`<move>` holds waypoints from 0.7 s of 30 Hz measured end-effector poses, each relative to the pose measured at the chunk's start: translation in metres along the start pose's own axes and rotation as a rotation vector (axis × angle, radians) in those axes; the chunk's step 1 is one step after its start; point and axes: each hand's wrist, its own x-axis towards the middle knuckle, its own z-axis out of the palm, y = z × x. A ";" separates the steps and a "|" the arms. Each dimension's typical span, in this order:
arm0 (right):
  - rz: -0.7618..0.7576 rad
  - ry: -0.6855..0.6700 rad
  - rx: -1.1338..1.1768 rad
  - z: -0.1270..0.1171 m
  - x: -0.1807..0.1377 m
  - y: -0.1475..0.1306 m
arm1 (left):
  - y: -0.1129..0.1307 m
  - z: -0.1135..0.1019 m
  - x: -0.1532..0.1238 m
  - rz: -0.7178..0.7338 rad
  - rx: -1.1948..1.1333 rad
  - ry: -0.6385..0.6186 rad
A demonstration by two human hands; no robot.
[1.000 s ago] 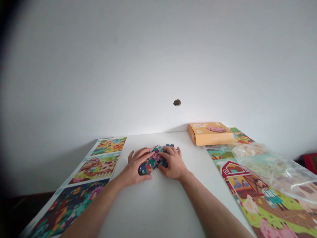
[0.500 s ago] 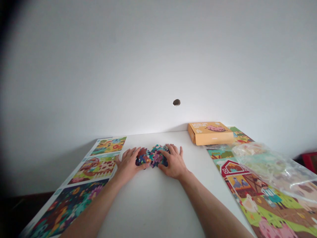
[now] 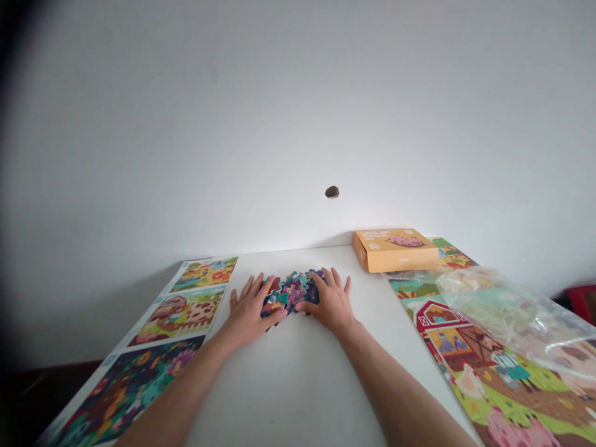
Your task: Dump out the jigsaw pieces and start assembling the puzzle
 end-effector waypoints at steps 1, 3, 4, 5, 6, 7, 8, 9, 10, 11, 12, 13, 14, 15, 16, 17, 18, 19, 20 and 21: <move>0.047 0.011 -0.007 0.001 0.000 0.001 | 0.001 -0.001 0.000 -0.035 0.032 -0.006; 0.114 0.011 -0.020 0.005 0.000 0.003 | 0.002 -0.003 -0.001 -0.081 0.078 -0.017; 0.126 0.001 -0.028 0.006 0.000 0.003 | 0.002 -0.003 -0.001 -0.089 0.089 -0.024; 0.121 -0.011 -0.037 0.007 -0.001 0.003 | 0.002 -0.003 -0.001 -0.087 0.093 -0.031; 0.101 -0.023 -0.047 0.008 -0.002 0.003 | 0.002 -0.003 -0.002 -0.076 0.091 -0.038; 0.073 -0.033 -0.056 0.008 -0.003 0.002 | 0.002 -0.002 -0.002 -0.058 0.086 -0.045; 0.046 -0.041 -0.061 0.008 -0.004 0.000 | 0.001 -0.001 -0.003 -0.037 0.079 -0.049; 0.025 -0.045 -0.066 0.007 -0.005 -0.001 | 0.001 0.000 -0.003 -0.017 0.070 -0.051; 0.011 -0.046 -0.070 0.006 -0.006 -0.003 | 0.001 0.000 -0.004 0.001 0.060 -0.054; 0.004 -0.042 -0.077 0.005 -0.007 -0.004 | 0.001 0.001 -0.004 0.018 0.051 -0.056; 0.000 -0.037 -0.086 0.004 -0.008 -0.006 | 0.002 0.001 -0.004 0.033 0.041 -0.060; -0.001 -0.030 -0.098 0.004 -0.008 -0.007 | 0.002 0.000 -0.005 0.048 0.031 -0.065; -0.003 -0.024 -0.111 0.003 -0.008 -0.008 | 0.003 0.000 -0.005 0.064 0.022 -0.073; -0.007 -0.021 -0.125 0.003 -0.008 -0.009 | 0.004 -0.001 -0.005 0.081 0.014 -0.084; -0.013 -0.021 -0.139 0.003 -0.008 -0.009 | 0.005 -0.002 -0.005 0.098 0.009 -0.096; -0.023 -0.026 -0.153 0.003 -0.008 -0.010 | 0.005 -0.003 -0.005 0.114 0.008 -0.106; -0.036 -0.033 -0.166 0.004 -0.008 -0.011 | 0.006 -0.003 -0.005 0.132 0.010 -0.114; -0.050 -0.039 -0.179 0.005 -0.008 -0.011 | 0.007 -0.003 -0.005 0.150 0.016 -0.116; -0.064 -0.042 -0.192 0.005 -0.008 -0.012 | 0.007 -0.003 -0.006 0.168 0.026 -0.111; -0.075 -0.040 -0.203 0.006 -0.009 -0.013 | 0.008 -0.002 -0.006 0.183 0.036 -0.101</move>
